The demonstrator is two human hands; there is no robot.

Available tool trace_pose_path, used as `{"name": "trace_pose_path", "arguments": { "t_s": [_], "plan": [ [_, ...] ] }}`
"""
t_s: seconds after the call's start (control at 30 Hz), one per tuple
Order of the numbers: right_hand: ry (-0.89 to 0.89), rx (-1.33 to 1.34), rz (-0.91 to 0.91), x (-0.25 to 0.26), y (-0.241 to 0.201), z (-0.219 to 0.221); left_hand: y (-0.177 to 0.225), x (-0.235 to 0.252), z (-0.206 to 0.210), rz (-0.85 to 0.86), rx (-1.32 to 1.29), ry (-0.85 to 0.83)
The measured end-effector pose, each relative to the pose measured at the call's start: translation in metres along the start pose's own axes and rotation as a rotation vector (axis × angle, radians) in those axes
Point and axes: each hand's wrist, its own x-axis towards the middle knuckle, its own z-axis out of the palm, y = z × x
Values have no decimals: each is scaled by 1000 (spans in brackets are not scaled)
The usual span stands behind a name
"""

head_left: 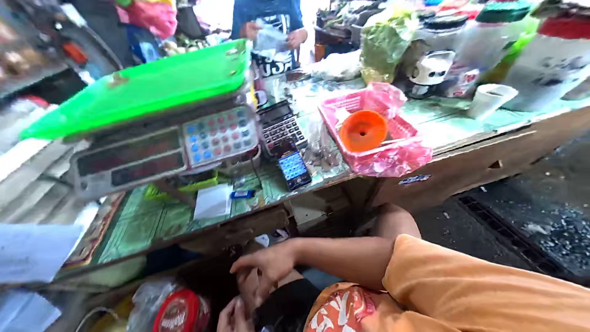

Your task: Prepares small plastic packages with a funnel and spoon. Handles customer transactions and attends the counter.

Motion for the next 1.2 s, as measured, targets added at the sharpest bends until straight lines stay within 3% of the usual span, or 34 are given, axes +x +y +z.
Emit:
{"name": "trace_pose_path", "arguments": {
  "t_s": [0.13, 0.27, 0.4, 0.57, 0.73, 0.97, 1.13, 1.2],
  "plan": [
    [213, 142, -20, -62, 30, -19, 68, 34, 86, 53, -238, -365],
    [482, 279, -6, -133, 61, -34, 93, 20, 150, 57, -277, -728],
    [719, 389, -68, -179, 84, -33, 91, -1, 206, 43, -218, -843],
    [1067, 571, -23, -194, 105, -19, 84, -13, 233, -38, -139, -925],
    [965, 693, -69, -192, 101, -32, 79, 7, 229, -12, -104, -810],
    [1074, 724, -97, -180, 105, -57, 67, 11, 187, -49, -56, -780],
    [560, 577, -11, -183, 97, -43, 74, 3, 191, -13, -23, -783],
    [476, 625, -11, -175, 98, -35, 79, 3, 200, 3, -76, -795]
  ]
}}
